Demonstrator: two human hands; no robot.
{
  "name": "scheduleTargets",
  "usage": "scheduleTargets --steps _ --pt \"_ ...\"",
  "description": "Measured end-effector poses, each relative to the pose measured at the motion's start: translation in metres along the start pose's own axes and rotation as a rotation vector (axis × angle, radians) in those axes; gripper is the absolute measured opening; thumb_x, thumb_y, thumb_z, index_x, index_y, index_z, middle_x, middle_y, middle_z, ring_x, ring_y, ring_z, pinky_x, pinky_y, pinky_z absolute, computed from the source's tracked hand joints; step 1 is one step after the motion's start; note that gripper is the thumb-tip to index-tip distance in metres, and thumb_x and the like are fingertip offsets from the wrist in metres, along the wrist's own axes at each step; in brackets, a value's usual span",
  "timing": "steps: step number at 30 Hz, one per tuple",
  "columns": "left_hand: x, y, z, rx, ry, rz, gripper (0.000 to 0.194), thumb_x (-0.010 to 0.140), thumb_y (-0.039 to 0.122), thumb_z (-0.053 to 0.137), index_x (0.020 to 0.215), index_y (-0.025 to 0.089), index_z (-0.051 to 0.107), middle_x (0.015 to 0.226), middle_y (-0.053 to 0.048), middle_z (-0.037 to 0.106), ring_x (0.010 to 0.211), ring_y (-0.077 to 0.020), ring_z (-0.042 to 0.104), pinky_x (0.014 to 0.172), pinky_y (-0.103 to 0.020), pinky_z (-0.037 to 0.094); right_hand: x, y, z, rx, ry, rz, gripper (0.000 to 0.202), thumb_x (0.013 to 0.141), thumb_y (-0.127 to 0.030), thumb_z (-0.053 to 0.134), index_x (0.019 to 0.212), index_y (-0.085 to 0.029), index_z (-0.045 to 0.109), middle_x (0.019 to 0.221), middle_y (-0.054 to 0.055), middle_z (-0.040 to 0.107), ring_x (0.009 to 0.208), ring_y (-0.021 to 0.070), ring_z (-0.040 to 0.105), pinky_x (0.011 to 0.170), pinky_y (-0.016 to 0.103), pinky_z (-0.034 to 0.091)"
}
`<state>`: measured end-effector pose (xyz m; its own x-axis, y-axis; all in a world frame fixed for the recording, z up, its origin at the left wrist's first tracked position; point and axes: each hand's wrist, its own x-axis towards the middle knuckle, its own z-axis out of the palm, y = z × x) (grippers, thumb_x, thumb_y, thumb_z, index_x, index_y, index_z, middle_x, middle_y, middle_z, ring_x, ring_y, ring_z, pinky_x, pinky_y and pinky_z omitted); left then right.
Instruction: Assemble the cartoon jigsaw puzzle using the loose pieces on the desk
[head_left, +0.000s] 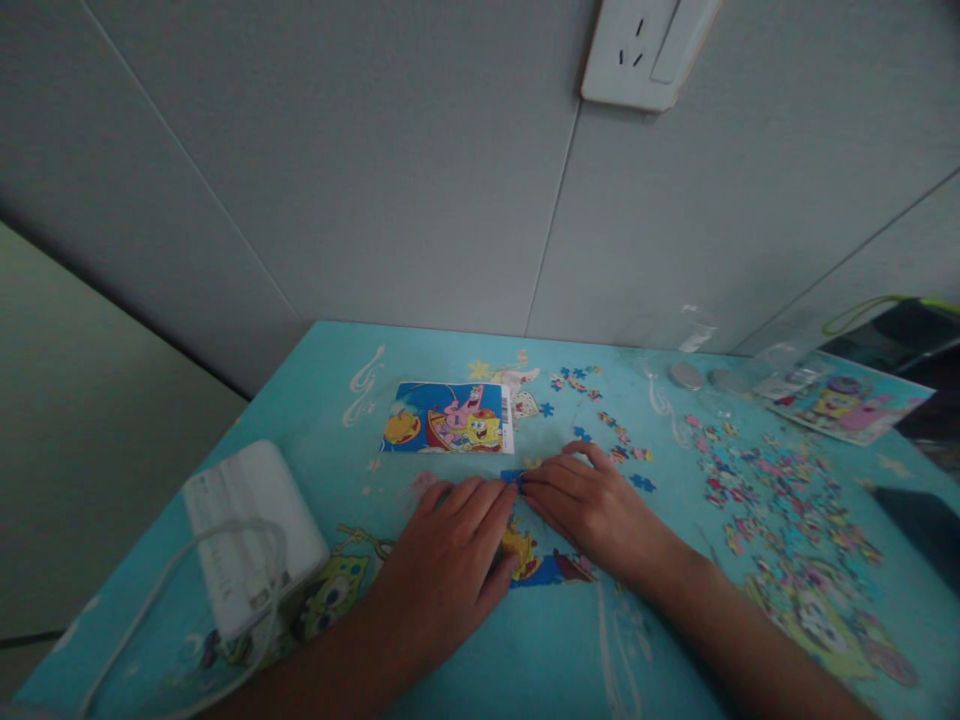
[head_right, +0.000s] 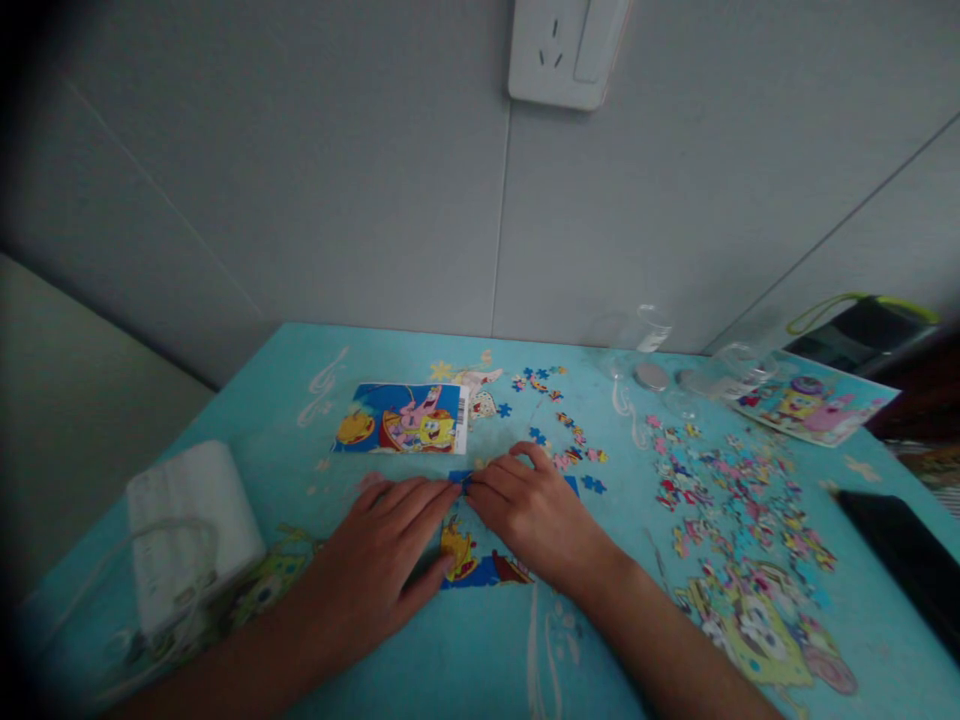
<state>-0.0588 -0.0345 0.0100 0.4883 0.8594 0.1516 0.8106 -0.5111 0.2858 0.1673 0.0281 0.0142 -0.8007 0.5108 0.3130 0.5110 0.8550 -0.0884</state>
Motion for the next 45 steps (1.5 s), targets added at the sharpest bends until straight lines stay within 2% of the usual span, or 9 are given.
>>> scheduleTargets --steps 5,11,18,23,29,38,45 --pt "0.001 0.001 -0.001 -0.005 -0.007 0.004 0.049 0.097 0.032 0.058 0.143 0.017 0.048 0.136 -0.010 0.061 0.117 -0.0305 0.057 0.109 -0.060 0.032 0.002 0.000 0.002 0.045 0.027 0.050 0.017 0.106 -0.020 0.052 0.109 -0.017 0.069 0.109 0.006 0.077 0.097 0.0200 0.070 0.103 0.045 0.044" --pt "0.001 0.003 -0.002 -0.001 -0.003 0.004 0.049 0.097 0.031 0.056 0.143 0.017 0.048 0.136 -0.012 0.061 0.118 -0.0307 0.056 0.109 -0.059 0.033 0.005 -0.006 0.001 0.002 0.041 0.055 0.022 0.106 -0.015 0.046 0.108 -0.013 0.068 0.100 0.010 0.078 0.094 0.0220 0.071 0.098 0.043 0.050" --pt "0.000 0.001 0.003 0.003 0.003 0.009 0.049 0.096 0.032 0.060 0.141 0.017 0.048 0.139 -0.011 0.059 0.122 -0.0312 0.054 0.110 -0.061 0.031 0.002 -0.014 0.002 -0.069 0.043 0.000 0.022 0.104 -0.014 0.047 0.111 -0.010 0.067 0.108 0.016 0.077 0.098 0.0259 0.071 0.095 0.044 0.053" --pt "-0.001 0.002 0.002 -0.003 -0.004 -0.006 0.046 0.096 0.030 0.061 0.140 0.022 0.051 0.139 -0.008 0.059 0.123 -0.0306 0.055 0.111 -0.062 0.031 0.000 -0.010 0.003 0.003 0.071 0.028 0.017 0.104 -0.018 0.052 0.112 -0.012 0.066 0.109 0.012 0.078 0.096 0.0243 0.071 0.093 0.043 0.053" --pt "0.000 0.004 -0.001 -0.010 0.010 0.018 0.039 0.095 0.029 0.060 0.133 0.019 0.056 0.135 -0.010 0.060 0.120 -0.0315 0.055 0.106 -0.059 0.039 -0.005 -0.014 0.002 -0.038 -0.033 0.047 0.011 0.101 -0.019 0.059 0.108 -0.015 0.066 0.131 0.011 0.071 0.113 0.0264 0.068 0.101 0.046 0.050" --pt "0.000 0.005 0.001 -0.056 -0.004 0.013 0.038 0.094 0.023 0.059 0.132 0.020 0.056 0.135 -0.009 0.058 0.121 -0.0298 0.053 0.108 -0.057 0.039 0.004 -0.040 0.000 -0.184 -0.053 0.162 0.006 0.096 -0.014 0.064 0.102 -0.013 0.066 0.128 0.017 0.071 0.112 0.0299 0.069 0.091 0.044 0.057" --pt "-0.001 0.007 0.000 -0.033 0.007 0.000 0.035 0.094 0.025 0.061 0.128 0.019 0.058 0.132 -0.008 0.060 0.118 -0.0299 0.055 0.107 -0.057 0.041 0.000 -0.042 -0.004 -0.162 -0.018 0.172 0.008 0.098 -0.014 0.062 0.102 -0.014 0.067 0.135 0.015 0.068 0.118 0.0309 0.067 0.098 0.051 0.054"
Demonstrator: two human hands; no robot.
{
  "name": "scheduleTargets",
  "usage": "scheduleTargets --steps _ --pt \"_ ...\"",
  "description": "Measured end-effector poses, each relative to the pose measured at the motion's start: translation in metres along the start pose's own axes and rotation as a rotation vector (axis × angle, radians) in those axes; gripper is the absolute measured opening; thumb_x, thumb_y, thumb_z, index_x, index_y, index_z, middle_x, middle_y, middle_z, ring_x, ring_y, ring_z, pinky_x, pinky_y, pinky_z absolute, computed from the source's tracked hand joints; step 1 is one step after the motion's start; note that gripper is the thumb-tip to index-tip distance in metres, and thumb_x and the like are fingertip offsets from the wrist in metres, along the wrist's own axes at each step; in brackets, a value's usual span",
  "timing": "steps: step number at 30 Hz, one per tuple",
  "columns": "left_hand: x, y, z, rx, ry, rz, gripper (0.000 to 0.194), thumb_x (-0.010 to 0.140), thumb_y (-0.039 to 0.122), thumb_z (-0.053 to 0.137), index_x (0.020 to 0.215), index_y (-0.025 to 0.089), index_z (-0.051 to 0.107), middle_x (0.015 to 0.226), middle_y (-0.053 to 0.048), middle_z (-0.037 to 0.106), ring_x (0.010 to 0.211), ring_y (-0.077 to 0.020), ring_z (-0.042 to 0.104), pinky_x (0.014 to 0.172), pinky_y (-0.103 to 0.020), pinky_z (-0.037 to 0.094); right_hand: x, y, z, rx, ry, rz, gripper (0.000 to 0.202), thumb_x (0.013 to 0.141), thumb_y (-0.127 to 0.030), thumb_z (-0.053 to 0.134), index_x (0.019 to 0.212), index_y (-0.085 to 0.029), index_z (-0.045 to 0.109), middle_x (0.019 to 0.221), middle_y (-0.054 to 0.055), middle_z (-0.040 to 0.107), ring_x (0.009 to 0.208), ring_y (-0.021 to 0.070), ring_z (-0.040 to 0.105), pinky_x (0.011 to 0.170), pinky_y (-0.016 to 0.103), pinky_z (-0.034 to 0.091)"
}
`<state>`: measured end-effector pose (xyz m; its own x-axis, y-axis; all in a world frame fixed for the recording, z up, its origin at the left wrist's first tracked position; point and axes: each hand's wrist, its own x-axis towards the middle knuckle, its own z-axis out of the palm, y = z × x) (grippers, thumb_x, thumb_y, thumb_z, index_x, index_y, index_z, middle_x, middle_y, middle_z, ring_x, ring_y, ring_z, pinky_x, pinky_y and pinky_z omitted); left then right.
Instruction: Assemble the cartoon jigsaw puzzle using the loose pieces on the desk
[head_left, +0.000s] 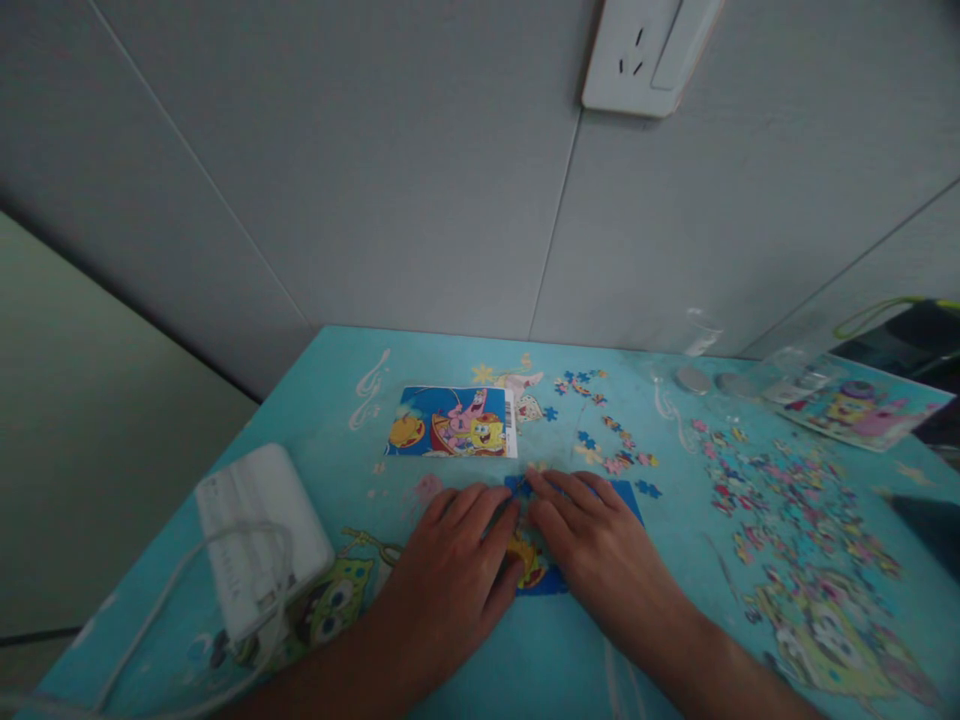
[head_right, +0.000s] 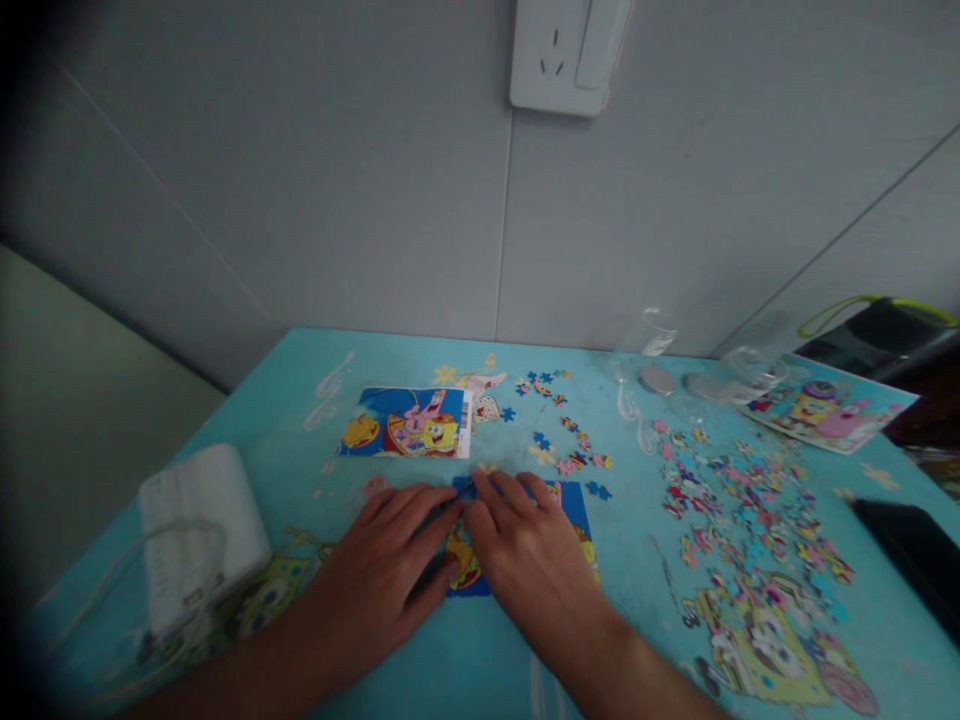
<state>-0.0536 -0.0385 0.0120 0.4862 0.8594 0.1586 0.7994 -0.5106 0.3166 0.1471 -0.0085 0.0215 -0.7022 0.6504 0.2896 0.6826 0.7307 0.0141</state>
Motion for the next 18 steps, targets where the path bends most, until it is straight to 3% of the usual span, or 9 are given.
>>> scheduleTargets --steps 6,18 --pt "-0.001 0.000 0.001 -0.002 0.009 0.002 0.037 0.094 0.025 0.062 0.130 0.020 0.057 0.132 -0.008 0.060 0.118 -0.0300 0.056 0.108 -0.057 0.041 -0.003 0.001 0.004 0.136 0.004 -0.040 0.014 0.102 -0.017 0.057 0.110 -0.016 0.067 0.132 0.008 0.071 0.124 0.0264 0.064 0.109 0.051 0.048" --pt "0.001 0.002 0.002 -0.014 0.032 0.005 0.035 0.094 0.022 0.061 0.128 0.017 0.056 0.130 -0.010 0.059 0.118 -0.0298 0.055 0.106 -0.056 0.044 -0.008 -0.016 0.014 0.191 -0.003 0.086 0.027 0.093 -0.004 0.060 0.119 -0.011 0.067 0.137 0.017 0.066 0.127 0.0273 0.064 0.111 0.047 0.052"
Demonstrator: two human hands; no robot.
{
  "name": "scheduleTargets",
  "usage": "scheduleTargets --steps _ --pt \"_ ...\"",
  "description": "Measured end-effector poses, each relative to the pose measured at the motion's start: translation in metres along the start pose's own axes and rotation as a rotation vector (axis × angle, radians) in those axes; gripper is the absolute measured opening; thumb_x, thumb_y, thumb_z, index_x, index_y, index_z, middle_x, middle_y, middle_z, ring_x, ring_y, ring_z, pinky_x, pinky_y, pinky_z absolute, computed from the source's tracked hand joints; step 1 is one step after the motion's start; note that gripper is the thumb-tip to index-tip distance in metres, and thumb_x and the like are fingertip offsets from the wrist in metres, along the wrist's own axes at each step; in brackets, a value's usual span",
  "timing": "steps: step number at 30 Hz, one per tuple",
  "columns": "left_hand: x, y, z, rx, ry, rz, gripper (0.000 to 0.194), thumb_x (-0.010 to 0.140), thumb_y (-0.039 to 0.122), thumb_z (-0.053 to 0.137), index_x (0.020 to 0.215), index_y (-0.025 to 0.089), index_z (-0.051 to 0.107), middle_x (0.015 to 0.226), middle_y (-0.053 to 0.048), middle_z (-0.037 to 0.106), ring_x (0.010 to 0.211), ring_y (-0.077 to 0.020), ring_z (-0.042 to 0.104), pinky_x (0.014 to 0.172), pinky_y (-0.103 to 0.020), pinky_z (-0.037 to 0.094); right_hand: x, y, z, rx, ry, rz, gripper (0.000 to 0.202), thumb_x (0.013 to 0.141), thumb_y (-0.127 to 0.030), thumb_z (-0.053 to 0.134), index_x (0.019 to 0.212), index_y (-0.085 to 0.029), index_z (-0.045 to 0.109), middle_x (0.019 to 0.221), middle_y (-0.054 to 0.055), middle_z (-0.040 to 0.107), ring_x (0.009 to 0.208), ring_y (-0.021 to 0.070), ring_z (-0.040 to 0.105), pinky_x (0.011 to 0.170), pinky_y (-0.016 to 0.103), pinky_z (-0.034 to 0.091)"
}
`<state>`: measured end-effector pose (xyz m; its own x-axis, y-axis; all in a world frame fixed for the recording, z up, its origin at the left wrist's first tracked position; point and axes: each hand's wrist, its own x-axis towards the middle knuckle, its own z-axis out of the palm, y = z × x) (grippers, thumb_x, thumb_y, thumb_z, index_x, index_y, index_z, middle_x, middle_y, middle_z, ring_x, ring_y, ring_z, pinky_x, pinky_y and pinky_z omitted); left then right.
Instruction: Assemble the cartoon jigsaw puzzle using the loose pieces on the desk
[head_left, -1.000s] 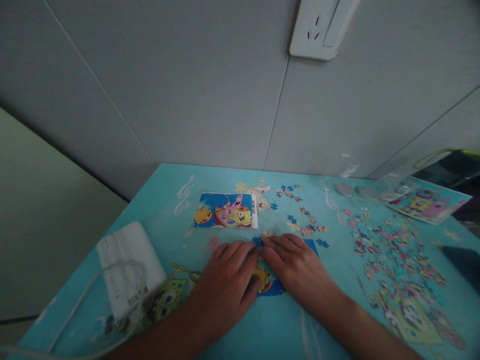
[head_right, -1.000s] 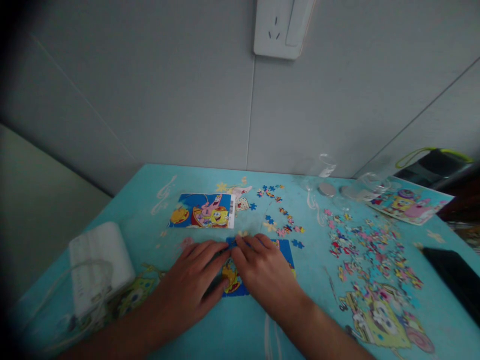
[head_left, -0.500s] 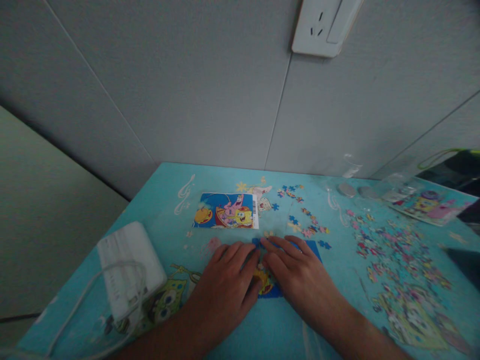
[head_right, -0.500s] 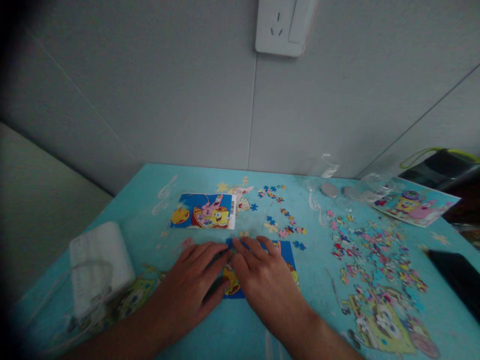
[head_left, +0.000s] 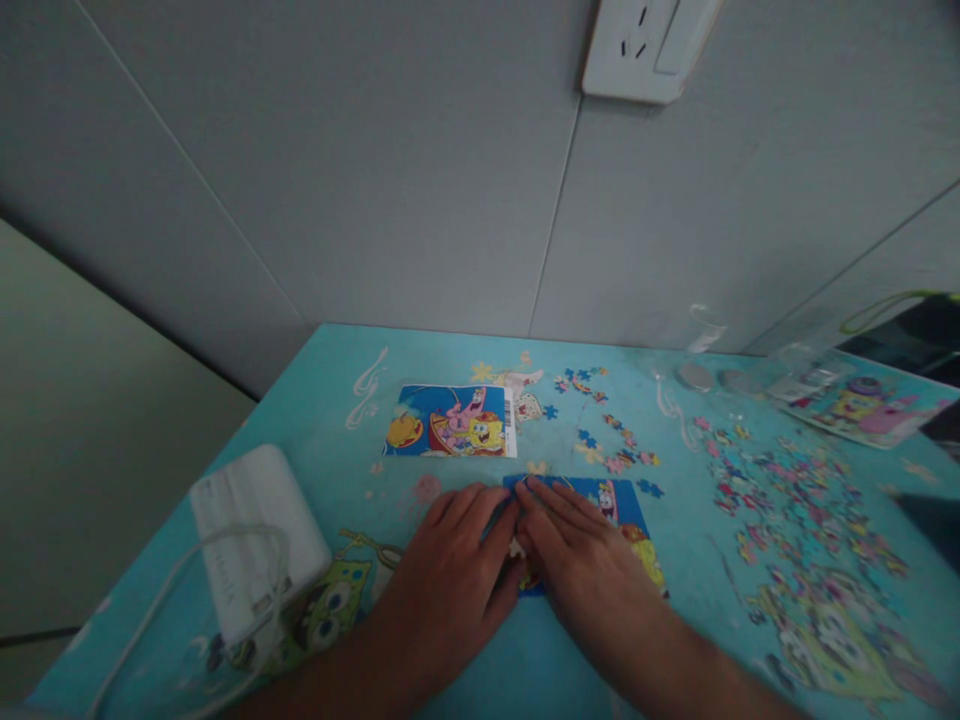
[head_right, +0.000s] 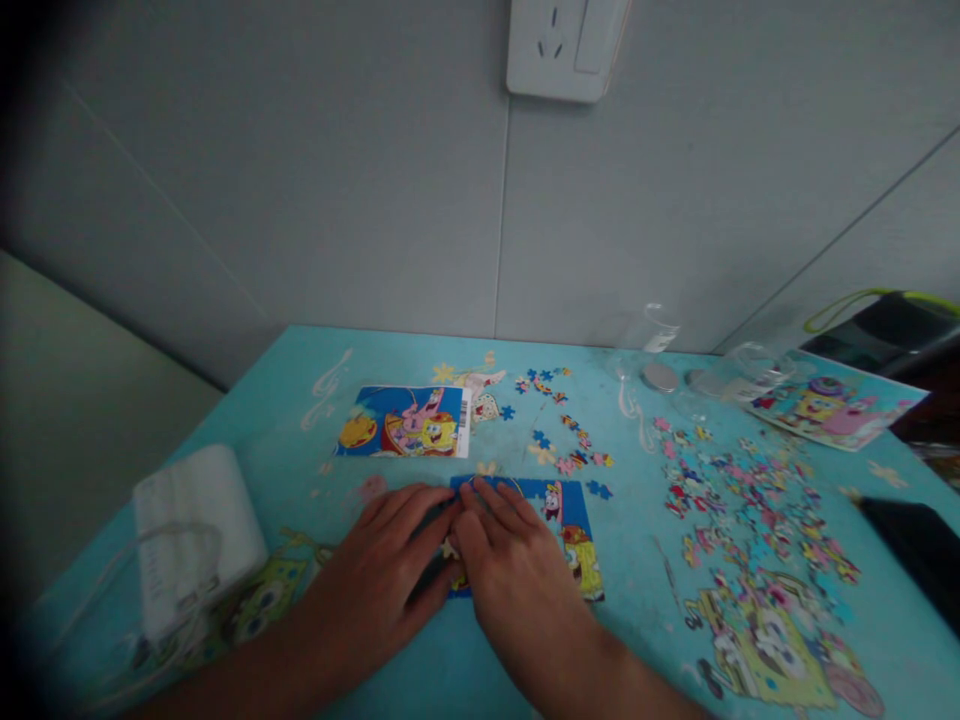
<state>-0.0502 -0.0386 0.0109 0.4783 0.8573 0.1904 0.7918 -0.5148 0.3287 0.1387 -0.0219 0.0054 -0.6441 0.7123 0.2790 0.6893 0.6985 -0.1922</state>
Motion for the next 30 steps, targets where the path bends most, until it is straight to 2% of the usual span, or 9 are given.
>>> scheduleTargets --steps 4,13,16,21,24,27,30 --pt "-0.002 0.000 0.001 -0.017 -0.008 -0.006 0.040 0.092 0.018 0.060 0.131 0.017 0.054 0.131 -0.010 0.058 0.119 -0.0294 0.054 0.107 -0.055 0.044 -0.001 -0.006 0.002 -0.004 0.017 0.004 0.033 0.094 -0.002 0.056 0.125 -0.009 0.065 0.138 0.017 0.065 0.130 0.0276 0.062 0.113 0.047 0.050" --pt "-0.001 -0.001 0.000 -0.014 -0.017 -0.009 0.043 0.091 0.020 0.063 0.132 0.017 0.054 0.131 -0.010 0.058 0.119 -0.0296 0.054 0.108 -0.054 0.043 0.000 -0.012 0.006 0.021 0.053 0.034 0.031 0.093 -0.001 0.050 0.119 -0.008 0.066 0.136 0.021 0.066 0.127 0.0296 0.064 0.108 0.048 0.054" --pt "-0.001 -0.002 0.001 -0.011 -0.027 -0.005 0.042 0.092 0.023 0.062 0.133 0.017 0.054 0.132 -0.010 0.058 0.120 -0.0303 0.053 0.107 -0.055 0.043 0.002 -0.007 -0.002 0.068 0.035 0.034 0.029 0.097 -0.004 0.048 0.119 -0.010 0.065 0.137 0.019 0.066 0.129 0.0279 0.062 0.111 0.049 0.051" --pt "-0.001 -0.003 0.002 0.014 0.001 0.013 0.038 0.095 0.028 0.061 0.131 0.017 0.056 0.131 -0.011 0.058 0.120 -0.0308 0.054 0.105 -0.055 0.044 -0.001 0.011 -0.032 0.124 0.077 0.105 0.021 0.104 -0.014 0.043 0.107 -0.015 0.064 0.138 0.017 0.065 0.132 0.0269 0.060 0.111 0.055 0.049" --pt "-0.001 -0.005 0.002 0.020 0.004 0.021 0.042 0.094 0.029 0.062 0.134 0.018 0.055 0.132 -0.011 0.058 0.120 -0.0306 0.054 0.104 -0.054 0.045 -0.007 0.023 -0.038 0.162 0.071 0.045 0.020 0.105 -0.017 0.045 0.102 -0.017 0.064 0.139 0.015 0.065 0.131 0.0253 0.061 0.109 0.050 0.053" --pt "-0.002 -0.007 0.004 0.025 0.000 0.026 0.044 0.095 0.030 0.062 0.136 0.017 0.053 0.133 -0.012 0.058 0.120 -0.0307 0.054 0.105 -0.054 0.045 -0.011 0.027 -0.031 0.129 -0.010 -0.048 0.016 0.103 -0.016 0.050 0.101 -0.017 0.066 0.139 0.013 0.066 0.135 0.0276 0.057 0.109 0.052 0.051" --pt "-0.003 -0.009 0.006 0.036 -0.007 0.018 0.043 0.095 0.030 0.061 0.135 0.018 0.053 0.135 -0.012 0.058 0.121 -0.0313 0.054 0.107 -0.058 0.042 -0.012 0.028 -0.022 0.076 -0.060 -0.068 0.016 0.102 -0.015 0.053 0.110 -0.015 0.066 0.137 0.012 0.067 0.134 0.0286 0.058 0.109 0.052 0.051"
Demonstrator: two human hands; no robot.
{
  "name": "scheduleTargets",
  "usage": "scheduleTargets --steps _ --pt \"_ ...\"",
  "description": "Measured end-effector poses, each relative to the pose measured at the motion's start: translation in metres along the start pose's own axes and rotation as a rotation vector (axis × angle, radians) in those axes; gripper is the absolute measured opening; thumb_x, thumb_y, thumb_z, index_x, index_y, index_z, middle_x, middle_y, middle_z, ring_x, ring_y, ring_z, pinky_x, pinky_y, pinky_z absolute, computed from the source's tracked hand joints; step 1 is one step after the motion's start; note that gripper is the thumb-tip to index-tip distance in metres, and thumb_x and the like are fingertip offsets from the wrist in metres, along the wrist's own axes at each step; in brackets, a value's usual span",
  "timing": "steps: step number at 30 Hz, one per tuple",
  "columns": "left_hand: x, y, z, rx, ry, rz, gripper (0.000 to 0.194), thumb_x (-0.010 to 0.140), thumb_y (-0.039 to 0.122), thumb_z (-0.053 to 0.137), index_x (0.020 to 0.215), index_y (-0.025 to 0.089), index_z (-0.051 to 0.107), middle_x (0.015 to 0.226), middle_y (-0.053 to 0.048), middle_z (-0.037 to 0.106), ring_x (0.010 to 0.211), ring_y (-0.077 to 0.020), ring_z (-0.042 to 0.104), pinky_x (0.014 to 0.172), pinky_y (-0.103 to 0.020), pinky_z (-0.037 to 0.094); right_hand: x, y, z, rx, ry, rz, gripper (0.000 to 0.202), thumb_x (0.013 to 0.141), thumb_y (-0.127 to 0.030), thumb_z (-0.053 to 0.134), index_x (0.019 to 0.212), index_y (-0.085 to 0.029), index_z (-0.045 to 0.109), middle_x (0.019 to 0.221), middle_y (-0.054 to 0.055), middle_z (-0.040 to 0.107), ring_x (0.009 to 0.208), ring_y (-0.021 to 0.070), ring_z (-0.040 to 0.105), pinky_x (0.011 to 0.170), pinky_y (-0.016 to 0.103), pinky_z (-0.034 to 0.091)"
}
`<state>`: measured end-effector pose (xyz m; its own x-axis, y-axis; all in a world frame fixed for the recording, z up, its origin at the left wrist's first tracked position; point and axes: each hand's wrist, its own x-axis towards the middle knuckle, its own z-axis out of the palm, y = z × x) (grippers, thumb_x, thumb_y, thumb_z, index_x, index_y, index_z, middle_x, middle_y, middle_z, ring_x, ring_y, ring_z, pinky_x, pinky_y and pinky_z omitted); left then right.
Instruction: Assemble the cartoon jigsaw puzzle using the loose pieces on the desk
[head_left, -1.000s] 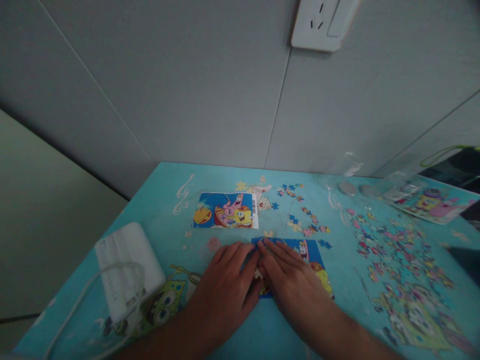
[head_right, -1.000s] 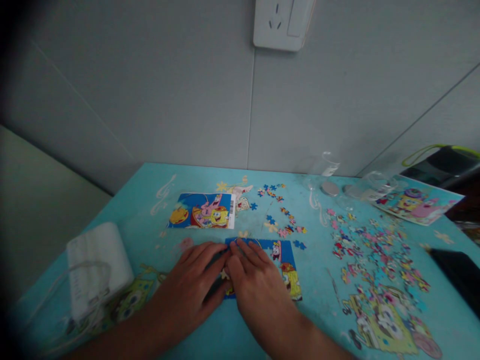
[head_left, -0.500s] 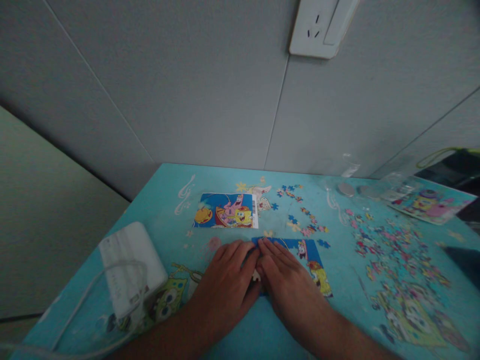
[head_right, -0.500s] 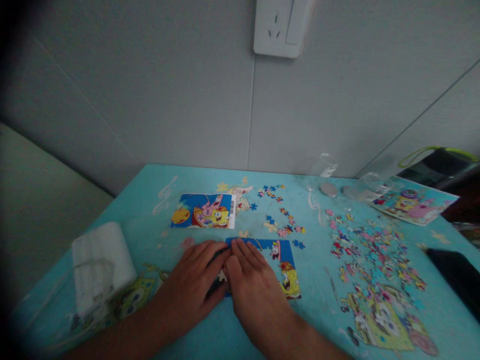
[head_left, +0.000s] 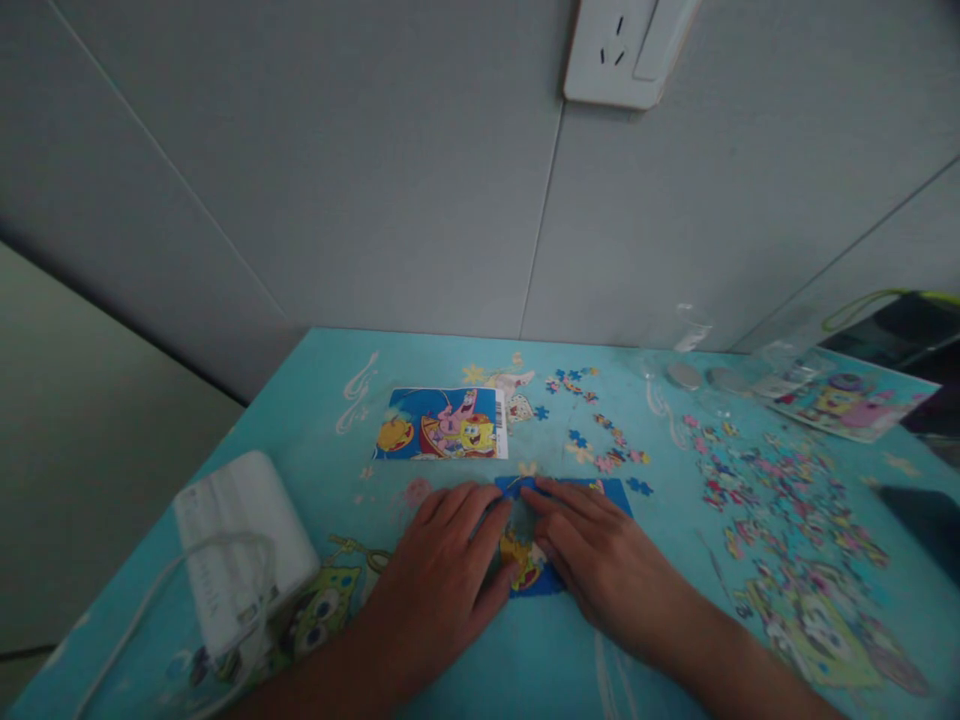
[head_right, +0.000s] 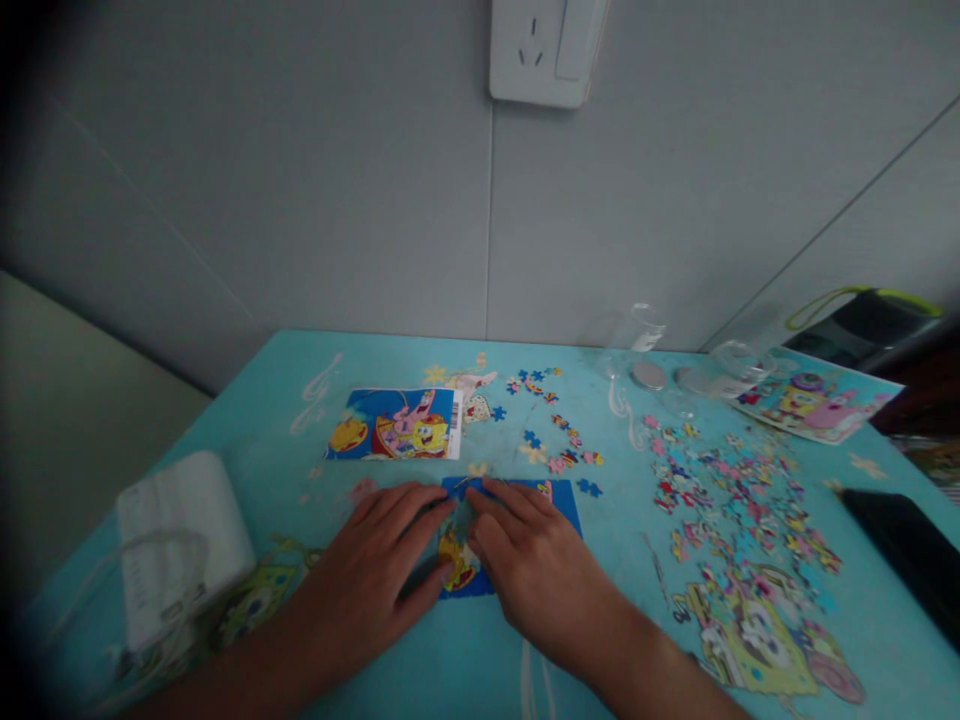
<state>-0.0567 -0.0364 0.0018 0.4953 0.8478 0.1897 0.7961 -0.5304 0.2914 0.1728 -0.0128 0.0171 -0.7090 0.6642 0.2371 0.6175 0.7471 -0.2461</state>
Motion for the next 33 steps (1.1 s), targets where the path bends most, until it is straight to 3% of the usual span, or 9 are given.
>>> scheduleTargets --steps 6,13,23,26,29,33 --pt "0.001 -0.006 0.000 0.022 -0.024 0.019 0.055 0.094 0.031 0.060 0.146 0.021 0.046 0.138 -0.011 0.056 0.122 -0.0323 0.052 0.107 -0.060 0.039 -0.002 0.008 -0.001 0.003 -0.042 -0.051 0.014 0.101 -0.018 0.056 0.110 -0.015 0.066 0.142 0.012 0.064 0.139 0.0263 0.054 0.112 0.049 0.049" --pt "0.006 -0.009 -0.005 0.034 -0.045 0.079 0.052 0.094 0.031 0.058 0.144 0.020 0.049 0.142 -0.012 0.053 0.126 -0.0322 0.050 0.108 -0.056 0.043 0.002 0.023 -0.010 0.053 -0.099 -0.105 0.017 0.099 -0.019 0.059 0.115 -0.015 0.064 0.145 0.012 0.062 0.137 0.0232 0.056 0.115 0.046 0.046" --pt "0.006 -0.015 -0.003 -0.003 -0.069 0.080 0.055 0.094 0.030 0.059 0.148 0.021 0.046 0.150 -0.010 0.049 0.134 -0.0329 0.048 0.112 -0.058 0.042 0.000 0.015 -0.013 0.103 -0.050 -0.079 0.027 0.100 -0.014 0.052 0.124 -0.012 0.064 0.145 0.015 0.061 0.138 0.0226 0.055 0.118 0.045 0.043" --pt "0.004 -0.014 -0.004 0.019 -0.065 0.055 0.054 0.096 0.032 0.057 0.148 0.024 0.045 0.151 -0.010 0.048 0.132 -0.0345 0.048 0.108 -0.062 0.043 -0.006 0.025 -0.031 0.071 0.051 0.052 0.030 0.105 -0.017 0.043 0.129 -0.014 0.060 0.148 0.015 0.058 0.136 0.0235 0.056 0.118 0.050 0.043" --pt "0.004 -0.014 -0.004 0.007 -0.053 0.079 0.055 0.097 0.033 0.057 0.149 0.022 0.044 0.151 -0.010 0.048 0.132 -0.0326 0.049 0.109 -0.058 0.044 -0.022 0.035 -0.054 0.002 0.155 0.251 0.035 0.106 -0.021 0.041 0.138 -0.016 0.054 0.145 0.014 0.060 0.130 0.0248 0.060 0.110 0.049 0.050" --pt "0.003 -0.015 -0.003 -0.003 -0.022 0.081 0.053 0.097 0.033 0.058 0.147 0.020 0.047 0.150 -0.010 0.049 0.132 -0.0317 0.050 0.110 -0.055 0.044 -0.058 0.032 -0.068 0.018 0.089 0.358 0.028 0.106 -0.024 0.042 0.125 -0.021 0.062 0.115 0.008 0.074 0.104 0.0216 0.071 0.093 0.039 0.060"
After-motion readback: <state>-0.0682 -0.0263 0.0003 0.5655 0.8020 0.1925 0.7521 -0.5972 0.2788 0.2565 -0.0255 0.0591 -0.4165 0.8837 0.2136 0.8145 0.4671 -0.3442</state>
